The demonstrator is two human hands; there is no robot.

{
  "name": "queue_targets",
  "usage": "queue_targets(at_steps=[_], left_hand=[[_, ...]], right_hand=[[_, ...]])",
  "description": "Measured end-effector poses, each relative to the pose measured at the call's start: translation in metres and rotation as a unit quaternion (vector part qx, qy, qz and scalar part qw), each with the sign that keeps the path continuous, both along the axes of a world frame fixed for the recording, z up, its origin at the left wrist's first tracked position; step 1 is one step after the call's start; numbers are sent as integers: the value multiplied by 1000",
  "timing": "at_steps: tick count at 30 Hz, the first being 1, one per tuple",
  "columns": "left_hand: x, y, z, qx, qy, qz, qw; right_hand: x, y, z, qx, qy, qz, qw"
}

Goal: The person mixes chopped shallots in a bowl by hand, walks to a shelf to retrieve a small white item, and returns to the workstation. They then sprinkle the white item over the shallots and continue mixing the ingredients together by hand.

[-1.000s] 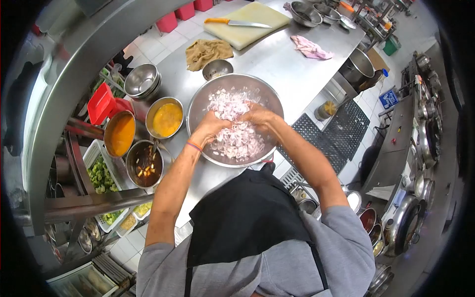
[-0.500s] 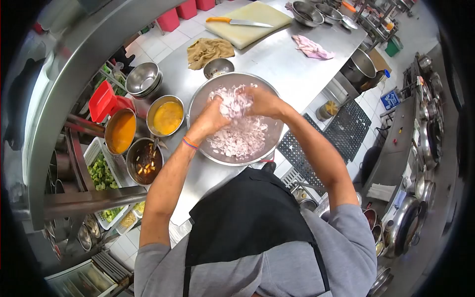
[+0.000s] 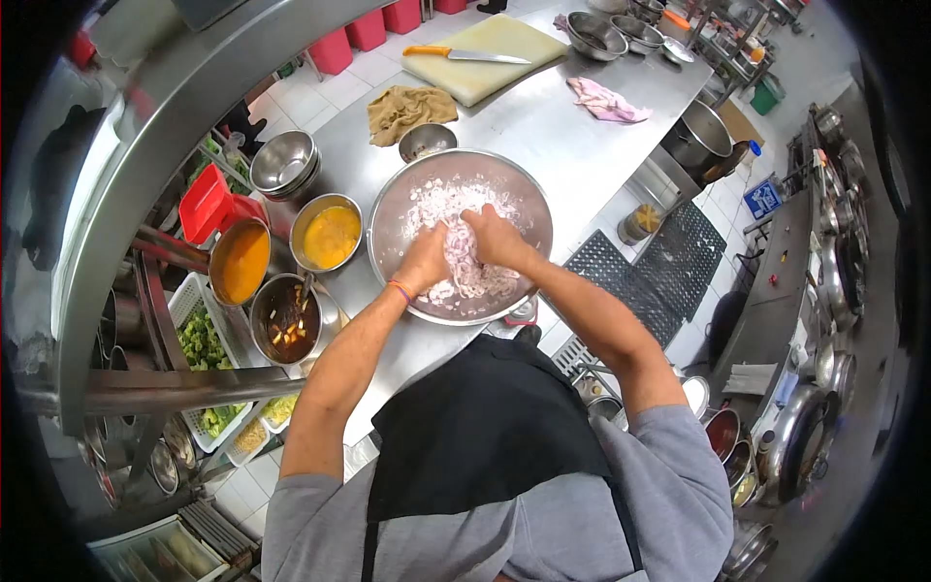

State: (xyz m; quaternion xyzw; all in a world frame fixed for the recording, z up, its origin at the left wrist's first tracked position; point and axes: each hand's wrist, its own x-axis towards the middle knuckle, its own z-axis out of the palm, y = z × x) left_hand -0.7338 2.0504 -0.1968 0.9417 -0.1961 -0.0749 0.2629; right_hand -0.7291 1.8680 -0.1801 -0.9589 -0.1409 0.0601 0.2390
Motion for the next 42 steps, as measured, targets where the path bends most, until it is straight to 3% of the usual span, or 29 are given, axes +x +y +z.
queue_targets(at_steps=[4,7,8,13,17,18,20,22,23,26,29,32,34,35,36,37,40,42], left_hand=[[15,-1,50,-44,-5,27,999],[25,9,64,-77,-150,-36,985],[26,11,73,-84,-203,-68,973],[12,10,187,-113,-196,-53,973],[0,8,210,-145,-176,-36,973],[3,6,190,-152,-183,-19,971],[15,-2,108,-167,-199,14,966],[-4,10,37,-91,-257,-53,961],[6,12,29,-54,-302,-86,948],[8,14,106,-114,-336,-71,932],[3,10,184,-179,-246,-26,952],[-2,10,190,-211,-237,-22,948],[1,4,137,-189,-184,0,964],[0,1,100,-163,-178,4,970],[-5,3,58,-111,-178,-40,977],[-11,8,30,-107,-144,-88,980],[-27,25,18,-50,-50,-100,992],[-24,35,32,19,-3,-118,993]], right_hand=[[26,-6,39,11,-10,44,999],[27,-1,97,-55,56,81,994],[25,-2,115,-50,29,87,995],[2,-7,205,51,-170,54,983],[-24,-5,235,129,-318,33,939],[-21,2,217,177,-328,-12,928],[-10,14,129,267,-344,-104,894],[8,-12,15,-3,-207,68,976],[19,-19,28,16,-236,36,971],[-16,-21,82,107,-265,-18,958],[-24,-14,175,195,-350,-41,915],[-38,-5,177,269,-369,-119,882],[-35,12,123,327,-358,-211,849],[-32,15,83,217,-381,-188,879],[-20,5,4,134,-255,-123,950],[-45,11,-1,-16,-232,-90,968],[-64,10,2,48,-216,-128,967],[-75,9,14,27,-78,-42,996]])
